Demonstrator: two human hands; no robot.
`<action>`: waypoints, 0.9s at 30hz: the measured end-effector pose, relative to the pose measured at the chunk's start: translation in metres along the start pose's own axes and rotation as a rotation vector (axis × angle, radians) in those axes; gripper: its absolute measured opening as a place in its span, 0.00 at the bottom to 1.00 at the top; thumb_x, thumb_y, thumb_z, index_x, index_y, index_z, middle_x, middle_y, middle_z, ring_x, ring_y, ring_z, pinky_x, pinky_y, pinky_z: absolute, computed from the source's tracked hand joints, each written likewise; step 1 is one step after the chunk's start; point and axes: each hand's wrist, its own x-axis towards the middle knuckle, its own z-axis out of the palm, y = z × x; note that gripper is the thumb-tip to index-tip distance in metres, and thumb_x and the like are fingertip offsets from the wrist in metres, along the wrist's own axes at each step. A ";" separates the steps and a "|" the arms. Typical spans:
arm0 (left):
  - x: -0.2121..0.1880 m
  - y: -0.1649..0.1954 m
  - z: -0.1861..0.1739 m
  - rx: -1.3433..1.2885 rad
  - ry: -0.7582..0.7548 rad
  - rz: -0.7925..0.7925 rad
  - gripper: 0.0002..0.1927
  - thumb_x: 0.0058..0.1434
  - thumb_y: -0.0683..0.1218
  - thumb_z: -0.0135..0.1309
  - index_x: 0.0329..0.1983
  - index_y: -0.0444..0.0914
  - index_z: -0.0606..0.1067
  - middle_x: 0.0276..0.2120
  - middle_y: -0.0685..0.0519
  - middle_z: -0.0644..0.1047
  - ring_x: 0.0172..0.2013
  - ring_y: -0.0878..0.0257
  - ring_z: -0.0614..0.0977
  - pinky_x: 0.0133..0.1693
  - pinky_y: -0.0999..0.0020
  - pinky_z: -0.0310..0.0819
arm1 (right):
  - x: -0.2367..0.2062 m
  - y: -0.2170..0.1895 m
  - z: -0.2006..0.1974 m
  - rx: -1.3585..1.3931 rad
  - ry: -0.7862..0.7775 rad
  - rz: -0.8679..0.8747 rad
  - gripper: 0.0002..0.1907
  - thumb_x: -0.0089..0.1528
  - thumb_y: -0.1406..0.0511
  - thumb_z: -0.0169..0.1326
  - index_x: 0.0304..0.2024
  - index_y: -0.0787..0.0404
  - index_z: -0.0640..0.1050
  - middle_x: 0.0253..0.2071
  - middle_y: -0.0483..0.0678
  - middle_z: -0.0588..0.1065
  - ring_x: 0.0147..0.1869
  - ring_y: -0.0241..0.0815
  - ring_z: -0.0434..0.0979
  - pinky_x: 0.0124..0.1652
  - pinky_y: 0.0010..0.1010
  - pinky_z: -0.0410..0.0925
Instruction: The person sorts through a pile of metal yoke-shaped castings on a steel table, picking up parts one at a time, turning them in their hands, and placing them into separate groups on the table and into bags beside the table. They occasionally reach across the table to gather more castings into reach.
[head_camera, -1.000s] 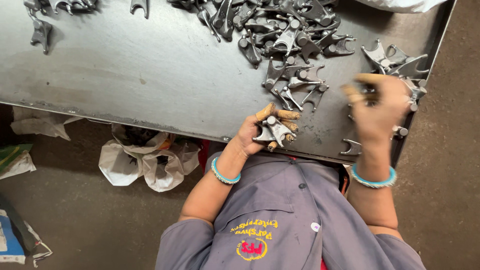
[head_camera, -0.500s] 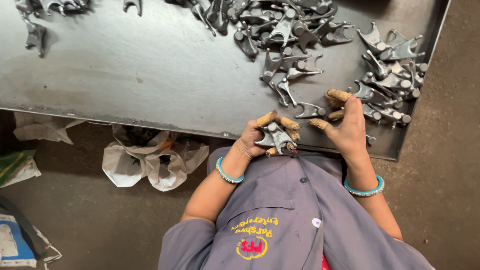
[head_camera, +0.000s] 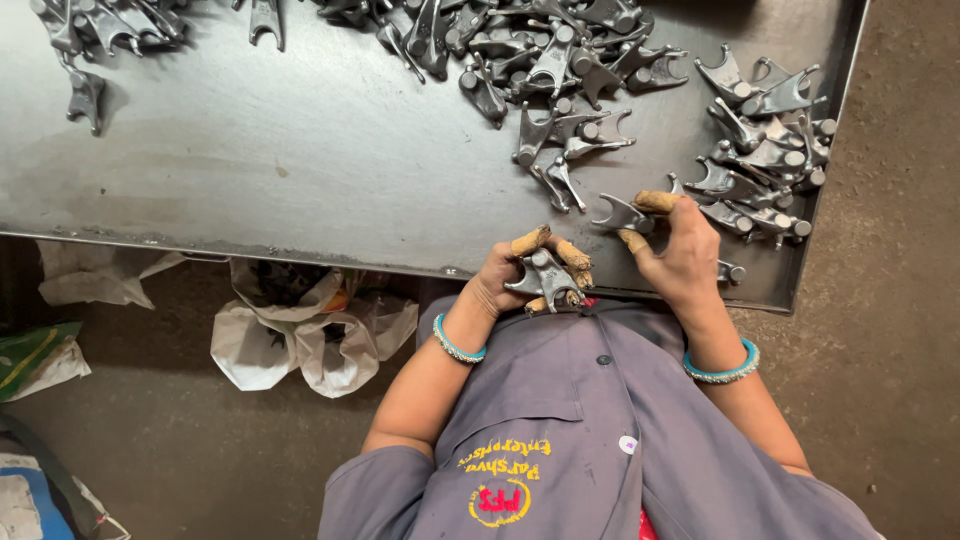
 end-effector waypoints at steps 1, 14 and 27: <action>0.001 0.000 -0.001 0.006 0.002 0.003 0.33 0.76 0.60 0.43 0.56 0.23 0.76 0.51 0.32 0.79 0.51 0.43 0.82 0.56 0.53 0.78 | -0.002 -0.001 -0.002 0.086 0.013 0.043 0.25 0.56 0.73 0.69 0.53 0.67 0.73 0.49 0.53 0.77 0.50 0.47 0.80 0.48 0.34 0.73; 0.000 0.013 0.030 -0.013 -0.006 -0.029 0.34 0.76 0.60 0.43 0.60 0.22 0.73 0.50 0.30 0.79 0.44 0.46 0.85 0.31 0.64 0.80 | 0.001 -0.011 -0.028 0.418 0.124 0.131 0.27 0.59 0.77 0.69 0.55 0.69 0.68 0.54 0.53 0.77 0.57 0.39 0.81 0.48 0.26 0.74; 0.007 0.030 0.065 0.001 -0.001 -0.005 0.39 0.76 0.63 0.44 0.72 0.24 0.64 0.50 0.32 0.78 0.39 0.51 0.85 0.24 0.67 0.77 | -0.005 0.021 -0.026 1.355 0.140 0.528 0.15 0.65 0.73 0.62 0.54 0.63 0.76 0.52 0.52 0.78 0.53 0.43 0.80 0.47 0.31 0.74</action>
